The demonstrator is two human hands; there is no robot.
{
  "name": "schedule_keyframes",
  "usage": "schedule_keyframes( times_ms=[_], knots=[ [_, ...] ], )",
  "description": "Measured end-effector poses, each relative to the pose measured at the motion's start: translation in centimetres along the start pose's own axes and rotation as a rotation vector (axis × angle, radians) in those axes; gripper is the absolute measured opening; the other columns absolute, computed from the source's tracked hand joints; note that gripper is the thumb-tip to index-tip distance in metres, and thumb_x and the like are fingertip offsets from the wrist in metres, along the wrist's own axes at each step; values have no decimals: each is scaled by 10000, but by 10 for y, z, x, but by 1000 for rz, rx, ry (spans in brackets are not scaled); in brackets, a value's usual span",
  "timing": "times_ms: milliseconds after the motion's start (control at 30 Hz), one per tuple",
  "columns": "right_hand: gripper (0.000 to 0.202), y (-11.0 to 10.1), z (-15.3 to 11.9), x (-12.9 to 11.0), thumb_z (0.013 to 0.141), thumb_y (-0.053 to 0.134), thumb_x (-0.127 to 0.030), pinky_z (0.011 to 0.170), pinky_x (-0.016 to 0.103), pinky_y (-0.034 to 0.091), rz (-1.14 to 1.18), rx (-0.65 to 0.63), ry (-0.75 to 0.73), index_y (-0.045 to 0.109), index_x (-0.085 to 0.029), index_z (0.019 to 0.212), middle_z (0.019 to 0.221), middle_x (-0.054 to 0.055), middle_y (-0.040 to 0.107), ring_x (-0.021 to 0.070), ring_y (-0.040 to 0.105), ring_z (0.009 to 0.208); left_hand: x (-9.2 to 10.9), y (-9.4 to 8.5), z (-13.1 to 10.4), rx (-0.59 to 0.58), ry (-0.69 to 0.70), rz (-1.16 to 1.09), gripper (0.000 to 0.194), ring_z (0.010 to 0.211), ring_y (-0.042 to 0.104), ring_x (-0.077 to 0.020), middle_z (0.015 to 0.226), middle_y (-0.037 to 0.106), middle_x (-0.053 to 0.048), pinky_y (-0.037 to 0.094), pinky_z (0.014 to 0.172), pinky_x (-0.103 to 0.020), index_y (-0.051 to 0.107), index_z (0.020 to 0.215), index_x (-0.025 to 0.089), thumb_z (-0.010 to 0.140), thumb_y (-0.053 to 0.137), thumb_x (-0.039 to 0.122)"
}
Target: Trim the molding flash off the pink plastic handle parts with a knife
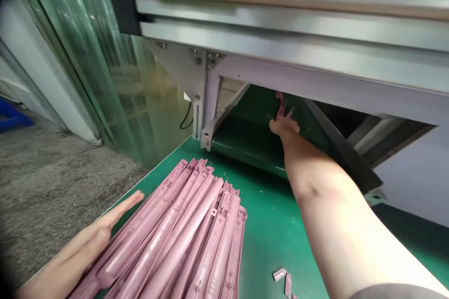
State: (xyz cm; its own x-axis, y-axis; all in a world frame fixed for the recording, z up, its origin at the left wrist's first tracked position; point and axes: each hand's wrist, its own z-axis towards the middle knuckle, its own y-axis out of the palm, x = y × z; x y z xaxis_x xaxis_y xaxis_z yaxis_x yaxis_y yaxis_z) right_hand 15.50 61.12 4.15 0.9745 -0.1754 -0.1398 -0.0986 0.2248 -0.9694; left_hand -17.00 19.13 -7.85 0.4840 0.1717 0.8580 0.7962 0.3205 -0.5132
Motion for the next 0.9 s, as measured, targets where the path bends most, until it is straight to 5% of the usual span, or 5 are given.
schedule_keyframes(
  times_ms=[167, 367, 600, 733, 900],
  knots=[
    [318, -28, -78, 30, 918, 558, -331, 852, 434, 497, 36, -63, -111, 544, -157, 1184, 1190, 84, 569, 221, 590, 1010, 2, -8, 11, -126, 49, -197, 562, 1379, 297, -218, 1484, 384, -11, 152, 1152, -410, 440, 1376, 248, 891, 394, 527],
    [206, -57, -270, 102, 859, 566, -391, 705, 324, 471, 220, -21, -228, 641, -202, 829, 787, 74, 656, 227, 626, 759, 42, -11, -5, -24, 91, -347, 633, 1383, 274, -262, 1448, 443, -31, 126, 1161, -346, 575, 1240, 210, 683, 708, 479],
    [167, -70, -503, 135, 858, 504, -386, 680, 311, 476, 568, 26, -302, 621, -290, 787, 809, 54, 640, 234, 619, 749, 140, 96, -111, -560, -205, -692, 422, 955, 634, -222, 1127, 631, -109, 520, 820, -437, 552, 1182, 145, 873, 543, 432],
    [108, -65, -563, 151, 813, 555, -338, 716, 338, 469, 790, 8, -217, 652, -306, 776, 810, 50, 660, 261, 623, 780, 157, 148, -150, -663, -307, -837, 325, 915, 620, -199, 1113, 608, -87, 529, 768, -402, 560, 1149, 152, 893, 538, 352],
    [225, -61, -579, 186, 848, 491, -416, 704, 343, 451, 647, -36, -85, 657, -280, 781, 792, 64, 661, 261, 617, 742, 135, 125, -172, -656, -301, -929, 297, 819, 616, -164, 1054, 607, -69, 536, 679, -338, 554, 1134, 152, 892, 545, 325]
  ],
)
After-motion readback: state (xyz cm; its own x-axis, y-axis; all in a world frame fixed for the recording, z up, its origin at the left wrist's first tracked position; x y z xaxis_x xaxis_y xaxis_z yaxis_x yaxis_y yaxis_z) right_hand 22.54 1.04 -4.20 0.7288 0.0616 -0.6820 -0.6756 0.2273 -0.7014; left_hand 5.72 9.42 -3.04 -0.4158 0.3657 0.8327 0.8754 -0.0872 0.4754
